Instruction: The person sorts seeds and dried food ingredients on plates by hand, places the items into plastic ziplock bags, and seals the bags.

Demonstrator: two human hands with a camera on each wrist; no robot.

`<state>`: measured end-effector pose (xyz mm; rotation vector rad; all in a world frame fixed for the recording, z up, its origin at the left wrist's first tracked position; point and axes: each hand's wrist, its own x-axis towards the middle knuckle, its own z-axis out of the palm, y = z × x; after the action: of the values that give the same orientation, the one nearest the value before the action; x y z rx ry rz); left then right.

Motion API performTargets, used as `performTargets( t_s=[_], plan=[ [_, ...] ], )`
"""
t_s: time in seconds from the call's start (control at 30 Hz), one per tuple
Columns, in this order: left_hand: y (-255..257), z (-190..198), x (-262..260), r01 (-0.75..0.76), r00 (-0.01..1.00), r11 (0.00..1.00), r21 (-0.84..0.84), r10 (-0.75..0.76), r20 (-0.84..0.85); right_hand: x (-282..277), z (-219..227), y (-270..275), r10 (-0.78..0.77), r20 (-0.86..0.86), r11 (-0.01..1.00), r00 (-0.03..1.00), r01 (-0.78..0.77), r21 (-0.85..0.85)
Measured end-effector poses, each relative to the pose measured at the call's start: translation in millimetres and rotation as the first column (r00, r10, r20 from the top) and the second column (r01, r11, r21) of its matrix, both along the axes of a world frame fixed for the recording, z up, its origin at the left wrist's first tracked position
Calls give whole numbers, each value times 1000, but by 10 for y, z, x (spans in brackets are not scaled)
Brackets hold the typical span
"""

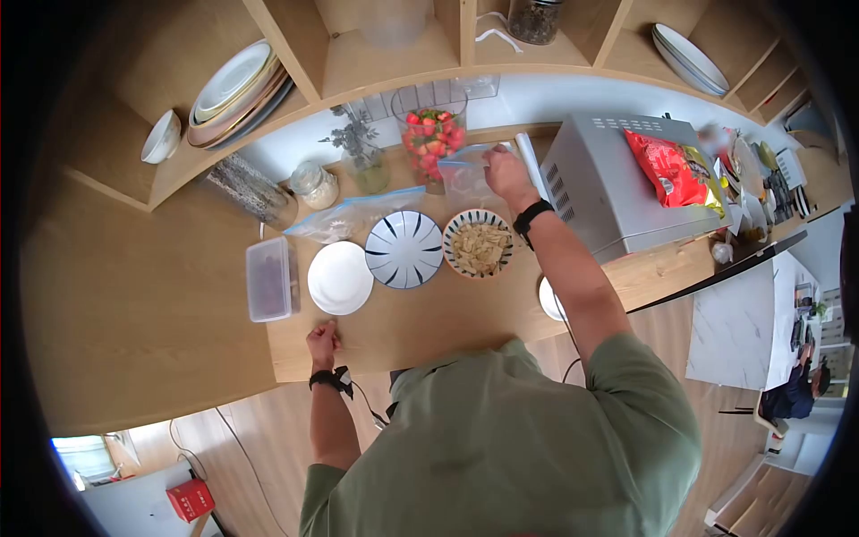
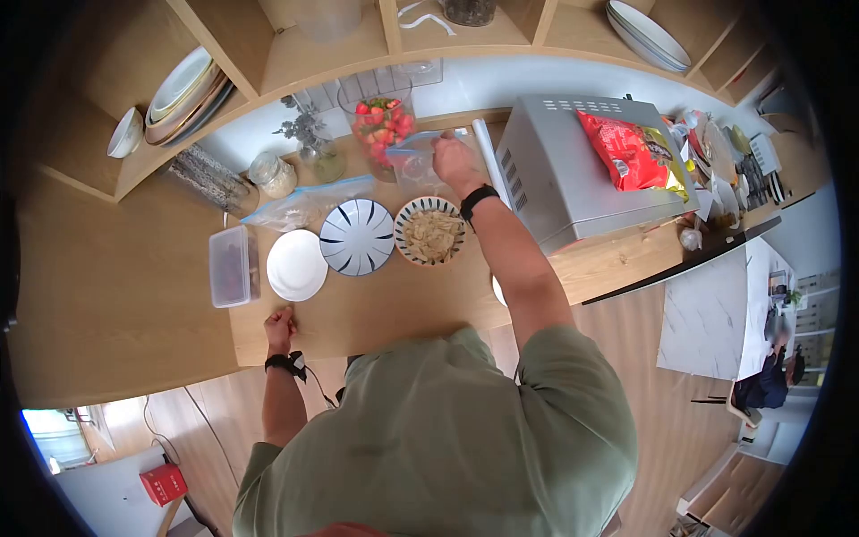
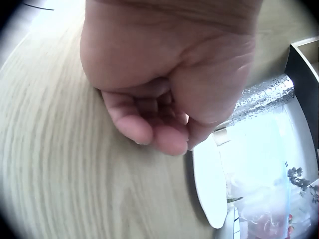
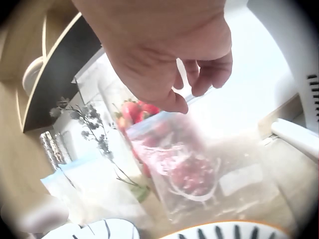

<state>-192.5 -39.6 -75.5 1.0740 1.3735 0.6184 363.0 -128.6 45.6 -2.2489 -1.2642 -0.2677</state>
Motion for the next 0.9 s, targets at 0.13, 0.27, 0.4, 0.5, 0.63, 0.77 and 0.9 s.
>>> performTargets(
  t_s=[0.13,0.27,0.4,0.5,0.63,0.77,0.9],
  plan=[
    [-7,239,225,49,995,987,154,-35,-94,-27,356,-207,-31,-14,999,999,32,34],
    [-199,603,508,95,995,962,257,-93,-18,-414,958,-640,0,-86,932,996,31,360],
    [-401,935,866,398,909,814,422,-413,-59,-978,1129,-1055,105,-69,919,992,-70,388],
    [-631,1732,1241,608,757,503,614,-601,-256,-1477,1181,-1199,279,-208,909,937,-189,370],
    [-823,2161,1414,600,675,206,773,-650,-350,-1886,1249,-1311,453,-191,891,871,-438,118],
    [-865,2195,1526,644,600,117,756,-690,-404,-2042,1066,-1313,507,-254,814,824,-555,-174],
    [-874,1885,1652,814,487,152,561,-705,-516,-2029,675,-1297,526,-255,789,811,-578,-208]
  ],
)
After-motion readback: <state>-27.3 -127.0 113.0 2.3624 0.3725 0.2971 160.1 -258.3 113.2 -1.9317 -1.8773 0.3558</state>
